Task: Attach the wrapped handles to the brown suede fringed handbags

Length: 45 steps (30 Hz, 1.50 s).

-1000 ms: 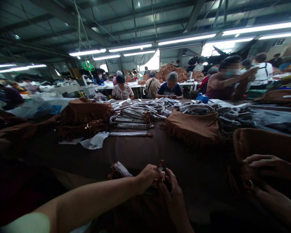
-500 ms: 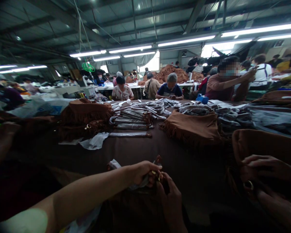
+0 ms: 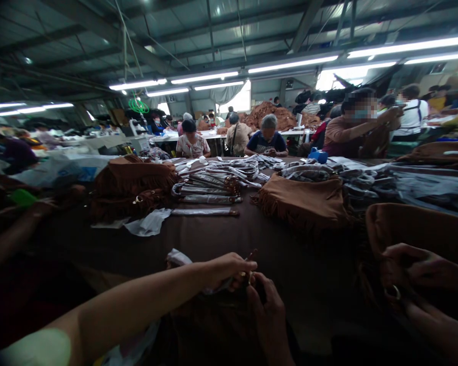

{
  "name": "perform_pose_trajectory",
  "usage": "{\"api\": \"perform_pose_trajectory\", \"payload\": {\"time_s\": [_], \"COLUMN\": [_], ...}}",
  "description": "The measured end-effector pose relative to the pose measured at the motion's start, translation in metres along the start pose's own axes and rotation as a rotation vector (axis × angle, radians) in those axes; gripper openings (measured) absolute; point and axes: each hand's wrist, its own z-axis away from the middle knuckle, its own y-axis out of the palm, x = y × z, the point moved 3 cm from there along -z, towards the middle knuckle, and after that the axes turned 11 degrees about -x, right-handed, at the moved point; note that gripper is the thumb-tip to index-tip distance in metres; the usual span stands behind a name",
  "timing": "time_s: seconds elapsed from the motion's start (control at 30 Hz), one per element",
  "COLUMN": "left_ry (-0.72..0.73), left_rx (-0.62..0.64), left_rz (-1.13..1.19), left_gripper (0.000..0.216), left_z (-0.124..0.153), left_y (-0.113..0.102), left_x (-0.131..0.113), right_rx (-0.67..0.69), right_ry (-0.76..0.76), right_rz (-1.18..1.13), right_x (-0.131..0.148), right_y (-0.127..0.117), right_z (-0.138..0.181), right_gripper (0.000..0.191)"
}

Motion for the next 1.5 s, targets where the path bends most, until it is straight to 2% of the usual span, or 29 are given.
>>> {"api": "perform_pose_trajectory", "payload": {"time_s": [0.1,0.2,0.3,0.37,0.47,0.57,0.7,0.9,1.07,1.2,1.37,1.5], "left_ry": [0.114,0.32,0.417,0.373,0.28,0.289,0.323,0.316,0.306,0.246,0.25,0.217], "left_rx": [-0.198,-0.331,-0.356,-0.327,-0.26,-0.241,-0.283,-0.346,-0.424,-0.407,-0.31,-0.217], "left_rz": [-0.21,-0.391,-0.536,-0.601,-0.553,-0.536,-0.699,-0.862,-0.958,-0.909,-0.769,-0.652], "left_gripper": [0.068,0.055,0.05,0.053,0.049,0.044,0.043,0.066,0.052,0.033,0.033,0.035], "left_z": [0.002,0.007,0.012,0.013,0.008,0.007,0.017,0.032,0.03,0.025,0.015,0.007], "left_y": [-0.002,-0.012,-0.025,-0.029,-0.028,-0.023,-0.021,-0.022,-0.015,-0.011,-0.013,-0.019], "left_x": [-0.002,-0.011,-0.022,-0.024,-0.018,-0.013,-0.019,-0.042,-0.041,-0.031,-0.021,-0.014], "right_rx": [0.001,-0.012,0.018,0.035,0.022,-0.006,-0.023,-0.02,-0.033,-0.07,-0.092,-0.071], "right_ry": [0.03,0.038,0.044,0.036,0.003,-0.022,-0.061,-0.056,-0.126,-0.151,-0.127,-0.206], "right_rz": [-0.008,-0.012,0.0,0.011,0.013,0.015,0.025,0.041,0.072,0.082,0.125,0.102], "right_x": [0.0,0.002,0.004,0.005,0.004,0.0,-0.005,-0.007,-0.005,-0.007,-0.007,-0.001], "right_y": [0.002,0.002,0.002,0.004,0.006,0.008,0.007,0.008,0.01,0.011,0.011,0.01], "right_z": [-0.001,-0.001,-0.001,0.0,0.001,0.002,0.002,0.003,0.003,0.004,0.005,0.006], "right_gripper": [0.039,0.04,0.04,0.039,0.037,0.038,0.04,0.037,0.035,0.038,0.042,0.034]}}
